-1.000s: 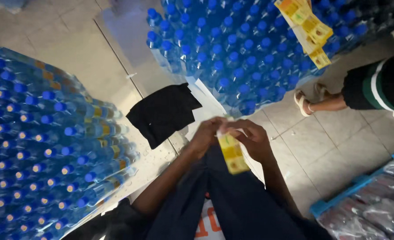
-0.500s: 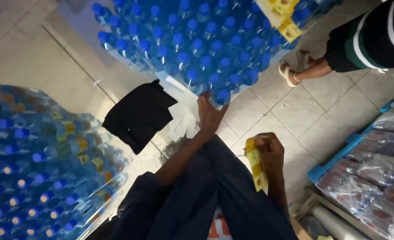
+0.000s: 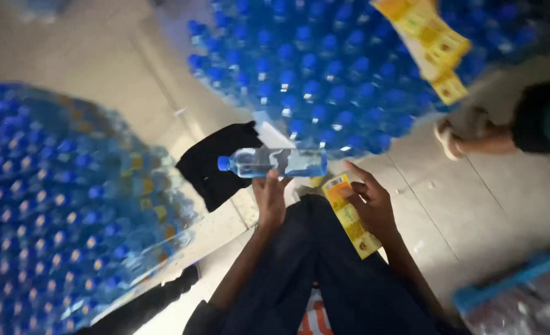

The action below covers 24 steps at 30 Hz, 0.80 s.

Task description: The person repeatedly picks up a plastic water bottle, applies a yellow label to its side, and places it back among stacks of similar bottles. The person handles labels and bottles by hand throughout the clip.

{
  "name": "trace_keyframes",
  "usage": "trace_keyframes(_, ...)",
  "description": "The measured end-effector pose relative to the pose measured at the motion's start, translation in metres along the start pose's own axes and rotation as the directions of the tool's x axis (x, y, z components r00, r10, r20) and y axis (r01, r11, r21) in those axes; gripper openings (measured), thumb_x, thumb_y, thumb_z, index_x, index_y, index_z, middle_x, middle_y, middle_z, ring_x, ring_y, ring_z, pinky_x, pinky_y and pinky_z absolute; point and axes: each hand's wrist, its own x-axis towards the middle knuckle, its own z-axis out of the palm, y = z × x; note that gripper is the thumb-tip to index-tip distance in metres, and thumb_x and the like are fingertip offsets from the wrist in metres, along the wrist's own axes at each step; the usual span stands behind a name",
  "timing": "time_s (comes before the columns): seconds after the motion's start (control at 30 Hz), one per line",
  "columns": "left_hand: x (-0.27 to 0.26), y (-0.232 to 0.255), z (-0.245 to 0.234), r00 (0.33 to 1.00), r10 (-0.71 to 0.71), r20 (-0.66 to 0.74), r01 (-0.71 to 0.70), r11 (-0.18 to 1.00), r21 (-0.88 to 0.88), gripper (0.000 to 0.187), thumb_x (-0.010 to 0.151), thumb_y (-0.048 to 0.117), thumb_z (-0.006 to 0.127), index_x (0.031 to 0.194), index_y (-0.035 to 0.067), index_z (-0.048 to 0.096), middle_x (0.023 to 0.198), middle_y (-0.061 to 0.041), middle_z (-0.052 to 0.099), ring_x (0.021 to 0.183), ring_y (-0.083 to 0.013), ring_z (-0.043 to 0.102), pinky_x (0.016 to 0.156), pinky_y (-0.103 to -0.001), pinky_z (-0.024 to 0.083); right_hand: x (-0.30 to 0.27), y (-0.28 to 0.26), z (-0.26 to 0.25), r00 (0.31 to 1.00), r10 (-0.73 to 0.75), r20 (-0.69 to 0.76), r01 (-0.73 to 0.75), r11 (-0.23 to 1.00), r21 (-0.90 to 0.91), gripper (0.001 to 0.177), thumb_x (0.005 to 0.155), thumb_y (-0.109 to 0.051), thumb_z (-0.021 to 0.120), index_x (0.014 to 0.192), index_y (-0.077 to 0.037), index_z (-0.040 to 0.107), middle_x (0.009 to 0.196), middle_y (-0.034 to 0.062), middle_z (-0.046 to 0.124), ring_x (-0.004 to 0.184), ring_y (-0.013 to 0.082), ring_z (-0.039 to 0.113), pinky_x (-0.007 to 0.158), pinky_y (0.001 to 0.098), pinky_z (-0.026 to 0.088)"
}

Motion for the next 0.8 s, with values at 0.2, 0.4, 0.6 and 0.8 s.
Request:
trace_keyframes(0.2,0.011,0.077,0.021,0.991,-0.053,0.119,0.114,0.791,-0.601,0.013,0.106,0.02,0.058,0.112,0.009,0.056,0.075,-0.01,0.072,0.121,-0.0318,0.063,0.123,-0.053,0.033,0.047,0.018,0.057,0.953,-0.282,0.111,0.29,0.955,-0.059,0.018,0.097,-0.02,0.075,0.11,-0.006,0.071,0.077,0.0076,0.076,0.078,0.0106,0.072,0.081,0.0338,0.058)
trace_keyframes(0.4,-0.004,0.08,0.006,0.991,0.068,0.115,0.007,0.831,-0.556,0.013,0.105,0.027,0.055,0.097,0.021,0.063,0.106,-0.014,0.076,0.1,-0.0257,0.074,0.095,-0.044,0.057,0.059,-0.004,0.107,0.897,-0.382,0.222,0.418,0.896,-0.146,0.017,0.098,-0.025,0.075,0.103,-0.009,0.072,0.077,0.0072,0.076,0.084,0.0177,0.077,0.083,0.034,0.059)
trace_keyframes(0.6,-0.007,0.093,-0.016,0.988,0.154,0.019,-0.127,0.872,-0.472,0.034,0.095,0.013,0.064,0.129,0.015,0.059,0.121,-0.02,0.07,0.102,-0.0365,0.073,0.091,-0.053,0.06,0.054,-0.022,0.137,0.879,-0.392,0.273,0.424,0.903,-0.068,0.015,0.099,-0.019,0.073,0.103,-0.005,0.072,0.076,0.0098,0.075,0.076,0.0136,0.072,0.077,0.036,0.059)
trace_keyframes(0.8,0.005,0.066,-0.047,0.983,0.18,0.047,-0.139,0.88,-0.455,0.039,0.088,0.008,0.07,0.125,0.011,0.057,0.113,-0.017,0.071,0.098,-0.0312,0.072,0.09,-0.047,0.06,0.05,-0.032,0.149,0.879,-0.396,0.266,0.418,0.908,-0.031,0.016,0.1,-0.021,0.072,0.104,-0.006,0.071,0.074,0.0092,0.073,0.073,0.0132,0.072,0.076,0.035,0.06)
